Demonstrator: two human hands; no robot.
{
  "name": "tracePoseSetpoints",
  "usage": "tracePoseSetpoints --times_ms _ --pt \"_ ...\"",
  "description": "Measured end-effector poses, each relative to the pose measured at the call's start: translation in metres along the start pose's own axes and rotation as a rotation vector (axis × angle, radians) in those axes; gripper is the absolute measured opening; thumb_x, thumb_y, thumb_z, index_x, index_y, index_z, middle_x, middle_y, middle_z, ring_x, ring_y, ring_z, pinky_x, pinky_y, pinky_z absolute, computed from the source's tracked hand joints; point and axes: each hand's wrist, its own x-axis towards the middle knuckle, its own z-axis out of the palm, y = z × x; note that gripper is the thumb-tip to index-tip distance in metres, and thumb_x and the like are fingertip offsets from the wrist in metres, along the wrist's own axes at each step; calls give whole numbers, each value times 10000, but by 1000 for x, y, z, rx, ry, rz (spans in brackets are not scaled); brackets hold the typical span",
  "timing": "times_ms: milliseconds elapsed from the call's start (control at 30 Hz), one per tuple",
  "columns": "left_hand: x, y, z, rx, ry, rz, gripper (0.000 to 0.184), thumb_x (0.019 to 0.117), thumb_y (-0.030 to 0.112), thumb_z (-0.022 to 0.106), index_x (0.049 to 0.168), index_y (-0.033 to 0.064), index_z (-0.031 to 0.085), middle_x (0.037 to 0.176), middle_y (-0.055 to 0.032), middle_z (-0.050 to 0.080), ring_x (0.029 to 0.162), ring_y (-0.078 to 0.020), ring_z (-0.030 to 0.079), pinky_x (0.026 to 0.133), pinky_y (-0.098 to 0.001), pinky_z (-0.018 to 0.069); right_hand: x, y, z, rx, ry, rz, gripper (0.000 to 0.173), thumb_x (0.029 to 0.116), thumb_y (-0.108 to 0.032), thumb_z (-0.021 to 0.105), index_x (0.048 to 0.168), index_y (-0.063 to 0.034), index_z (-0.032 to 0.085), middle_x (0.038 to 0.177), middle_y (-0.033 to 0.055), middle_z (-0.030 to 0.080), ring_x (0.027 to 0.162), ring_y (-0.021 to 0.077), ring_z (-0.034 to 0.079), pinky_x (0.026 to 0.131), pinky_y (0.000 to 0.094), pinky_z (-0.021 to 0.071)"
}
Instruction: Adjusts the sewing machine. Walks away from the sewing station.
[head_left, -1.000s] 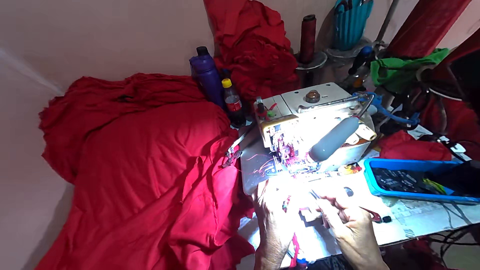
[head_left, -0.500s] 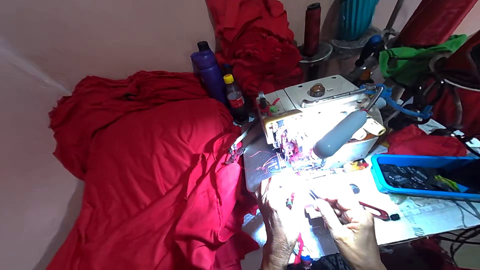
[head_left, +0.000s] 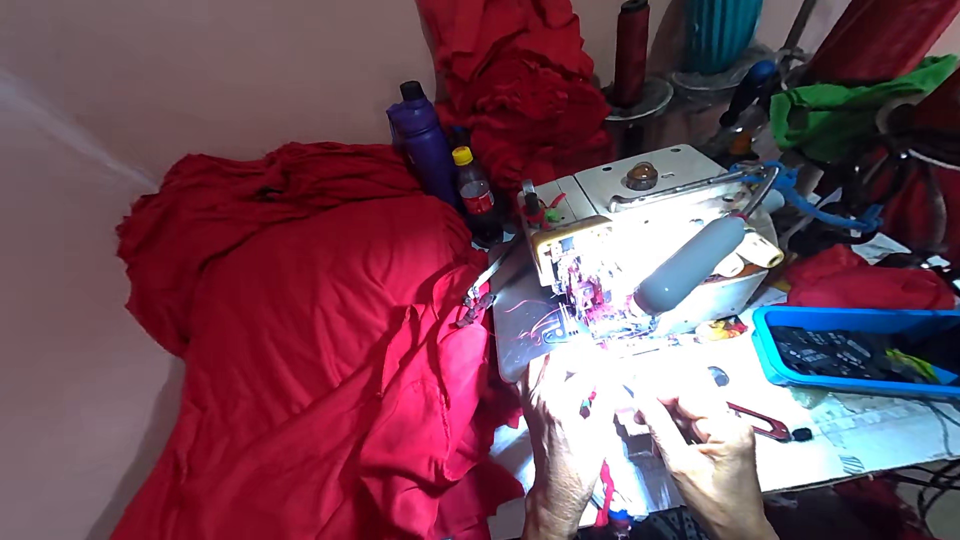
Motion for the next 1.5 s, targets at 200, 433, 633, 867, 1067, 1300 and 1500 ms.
tracePoseSetpoints --times_ms 200,433,633,867,1067,1300,1500 --pt "11 0 -29 -215 -245 -68 204 852 244 723 947 86 813 1017 -60 706 1045 -167 615 977 -355 447 8 -4 -12 19 -68 34 144 899 -134 639 831 -30 712 711 -74 677 612 -105 587 585 72 499" --pt "22 2 -33 -402 -161 -157 73 858 61 709 846 -4 738 865 -52 709 839 8 658 782 -121 529 9 -8 -14 -13 -131 -32 182 895 -170 656 808 -36 744 747 -56 689 693 -124 588 657 56 485" --pt "52 -10 -28 -80 32 -229 102 904 93 717 861 6 749 893 -100 709 799 -105 659 736 -243 535 27 4 -15 17 -126 87 118 881 -112 625 835 -36 702 673 -104 629 549 -111 536 515 71 463" --pt "62 -25 -5 110 51 -221 102 920 121 715 874 47 767 891 -97 714 834 -195 679 756 -382 544 49 25 14 268 -108 419 178 931 8 598 793 -59 688 573 -92 596 426 -44 473 419 116 410" --pt "54 -22 2 294 129 -157 68 884 61 722 828 35 750 897 -121 706 831 -226 690 721 -360 551 48 33 25 169 -84 304 124 919 -41 621 830 -45 707 625 -90 619 493 -50 522 486 120 455" --pt "52 -24 3 319 155 -124 80 868 47 703 794 45 733 845 -98 686 793 -187 672 695 -316 539 43 41 29 58 -35 233 134 928 -111 631 839 -49 708 637 -94 607 507 -72 522 488 107 452" --pt "52 -25 3 318 174 -97 94 869 35 684 787 44 728 831 -93 685 787 -180 666 690 -296 528 44 43 29 44 -49 230 135 923 -104 637 835 -34 712 630 -93 597 516 -77 509 511 107 443"
